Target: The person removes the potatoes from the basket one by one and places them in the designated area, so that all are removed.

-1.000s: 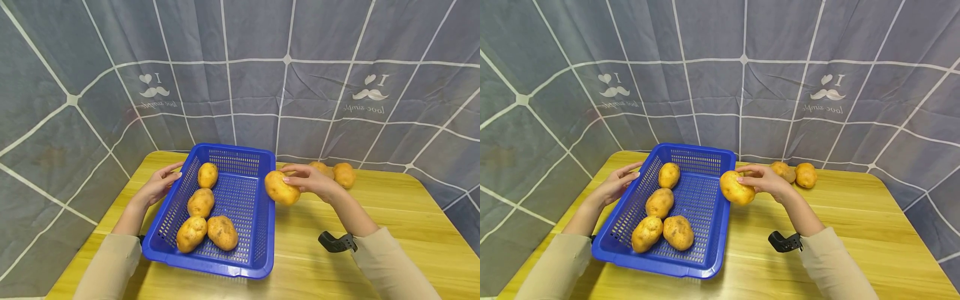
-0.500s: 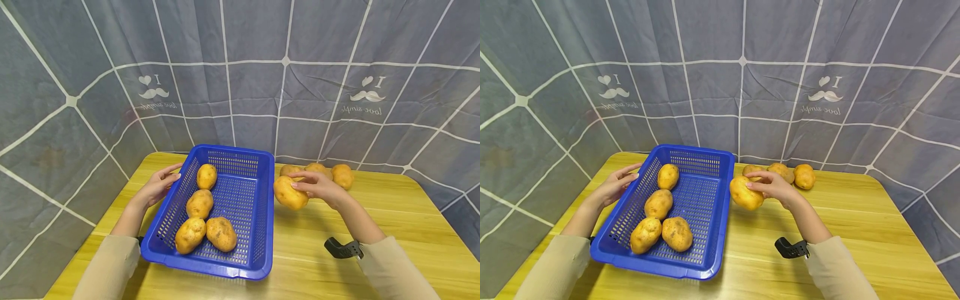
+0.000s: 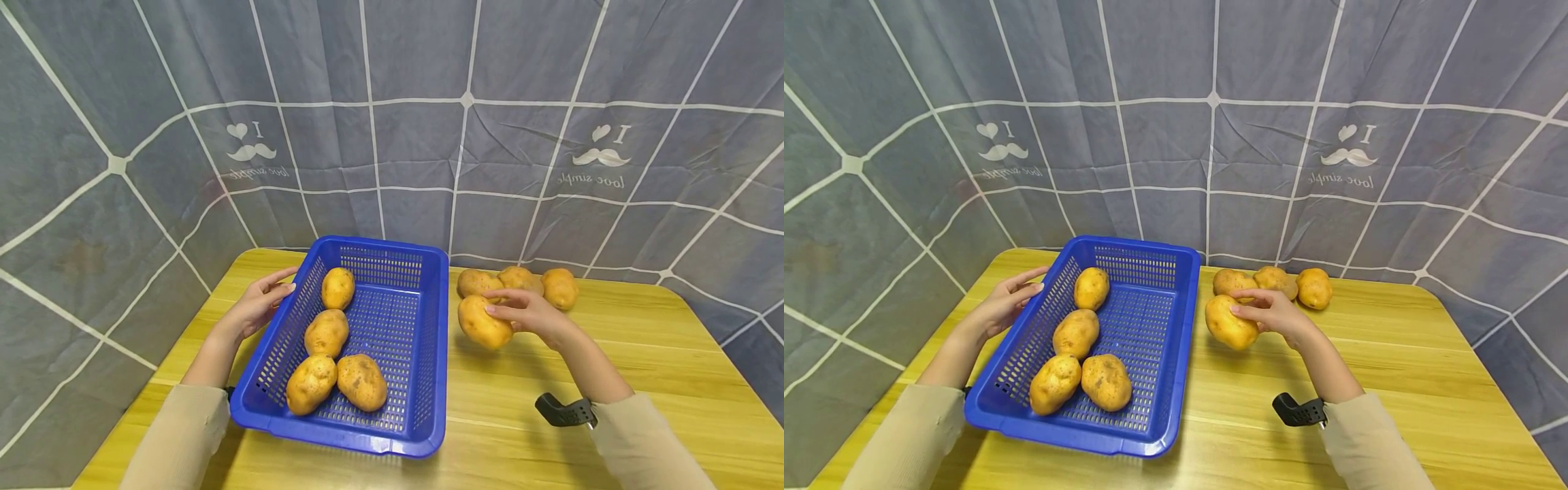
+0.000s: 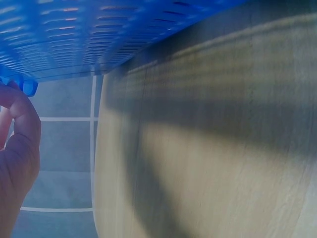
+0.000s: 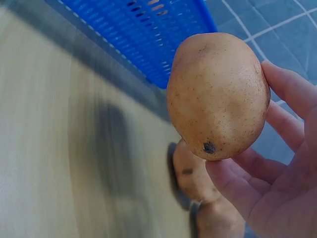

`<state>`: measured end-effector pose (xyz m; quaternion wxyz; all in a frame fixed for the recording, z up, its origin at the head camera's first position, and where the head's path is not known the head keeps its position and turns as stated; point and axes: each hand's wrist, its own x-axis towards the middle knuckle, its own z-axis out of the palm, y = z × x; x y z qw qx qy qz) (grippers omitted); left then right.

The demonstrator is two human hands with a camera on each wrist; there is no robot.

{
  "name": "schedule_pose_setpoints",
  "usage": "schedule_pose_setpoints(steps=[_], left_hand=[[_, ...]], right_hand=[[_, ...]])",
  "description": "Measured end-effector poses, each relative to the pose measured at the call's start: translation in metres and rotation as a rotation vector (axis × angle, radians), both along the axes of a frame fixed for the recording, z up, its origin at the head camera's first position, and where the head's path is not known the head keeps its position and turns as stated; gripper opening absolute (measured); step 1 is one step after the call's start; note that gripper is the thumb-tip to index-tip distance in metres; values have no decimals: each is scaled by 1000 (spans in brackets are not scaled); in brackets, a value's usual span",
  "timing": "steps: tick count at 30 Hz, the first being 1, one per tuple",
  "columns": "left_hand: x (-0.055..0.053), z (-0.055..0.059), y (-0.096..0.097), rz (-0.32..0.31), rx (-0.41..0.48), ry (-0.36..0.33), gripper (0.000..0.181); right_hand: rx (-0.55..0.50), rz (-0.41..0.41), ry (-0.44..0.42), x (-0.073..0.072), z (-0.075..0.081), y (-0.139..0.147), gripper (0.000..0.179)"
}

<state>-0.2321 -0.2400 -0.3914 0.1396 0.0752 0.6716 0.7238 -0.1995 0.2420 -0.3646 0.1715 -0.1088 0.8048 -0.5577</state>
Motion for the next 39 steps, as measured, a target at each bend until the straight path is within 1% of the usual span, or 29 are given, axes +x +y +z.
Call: schedule_pose_setpoints(steps=[6, 12, 24, 27, 30, 39], left_hand=[[0, 0, 0, 0, 8, -10, 55], [-2, 1, 1, -1, 7, -10, 56], [-2, 0, 0, 5, 11, -5, 55], [-1, 0, 1, 1, 2, -6, 55], [-1, 1, 1, 0, -6, -8, 56], [1, 4, 1, 2, -6, -17, 57]], right_hand=[[-2, -10, -22, -2, -9, 5, 53], [-25, -32, -37, -7, -18, 8, 53], [-8, -86, -52, -17, -33, 7, 53], [7, -101, -59, -19, -36, 7, 52], [18, -99, -55, -21, -38, 7, 52], [39, -107, -60, -25, -38, 7, 52]])
